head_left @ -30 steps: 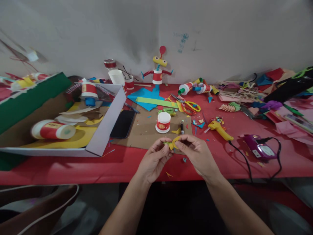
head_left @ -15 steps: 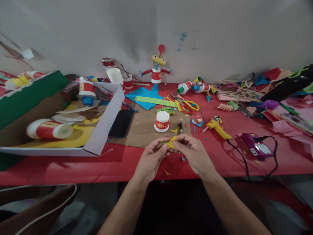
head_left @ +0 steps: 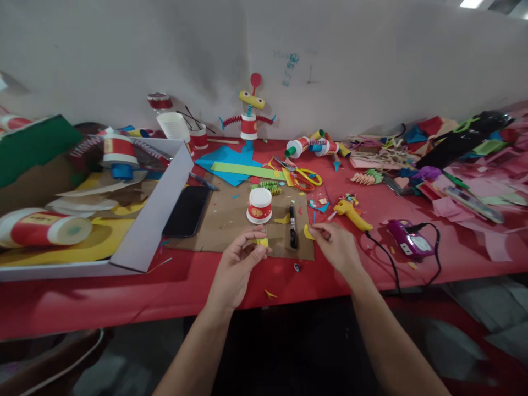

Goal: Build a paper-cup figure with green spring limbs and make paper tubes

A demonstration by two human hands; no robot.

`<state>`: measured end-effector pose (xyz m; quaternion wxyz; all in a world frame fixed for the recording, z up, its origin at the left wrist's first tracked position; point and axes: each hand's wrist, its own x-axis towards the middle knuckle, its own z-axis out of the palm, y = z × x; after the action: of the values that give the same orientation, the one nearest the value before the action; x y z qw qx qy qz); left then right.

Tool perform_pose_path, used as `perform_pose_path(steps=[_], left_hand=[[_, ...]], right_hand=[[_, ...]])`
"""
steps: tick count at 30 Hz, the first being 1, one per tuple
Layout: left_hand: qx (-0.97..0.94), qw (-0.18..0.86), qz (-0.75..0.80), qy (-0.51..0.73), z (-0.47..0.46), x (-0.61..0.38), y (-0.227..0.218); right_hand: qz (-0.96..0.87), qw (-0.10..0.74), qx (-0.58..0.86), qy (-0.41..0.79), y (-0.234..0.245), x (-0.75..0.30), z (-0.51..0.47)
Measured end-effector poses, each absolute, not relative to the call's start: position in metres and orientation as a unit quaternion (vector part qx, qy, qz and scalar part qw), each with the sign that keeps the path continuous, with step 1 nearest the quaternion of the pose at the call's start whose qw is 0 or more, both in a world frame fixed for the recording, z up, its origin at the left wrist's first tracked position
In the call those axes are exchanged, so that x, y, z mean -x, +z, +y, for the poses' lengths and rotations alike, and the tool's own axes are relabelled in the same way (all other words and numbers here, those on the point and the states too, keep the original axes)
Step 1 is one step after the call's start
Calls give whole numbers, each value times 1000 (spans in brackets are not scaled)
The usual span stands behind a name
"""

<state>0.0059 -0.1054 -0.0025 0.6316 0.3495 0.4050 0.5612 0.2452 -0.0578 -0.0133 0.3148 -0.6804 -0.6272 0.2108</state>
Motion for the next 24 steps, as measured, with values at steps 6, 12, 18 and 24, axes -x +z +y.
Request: perform_pose_path(steps=[6,12,18,24], left_hand=[[-337,633,400,571,-104,-6,-3],[-340,623,412,571,-101,-11,-7],[-279,686,386,550,-104,-12,-5],[-249,682,387,568,-102,-11,-10]], right_hand=[[-603,19,797,-21,8,-291,-34],[-605,-41,795,-5,3,-308,-12],[-619,-16,785,-15,12,-311,-10],[-633,182,747,93,43,-293,-58]])
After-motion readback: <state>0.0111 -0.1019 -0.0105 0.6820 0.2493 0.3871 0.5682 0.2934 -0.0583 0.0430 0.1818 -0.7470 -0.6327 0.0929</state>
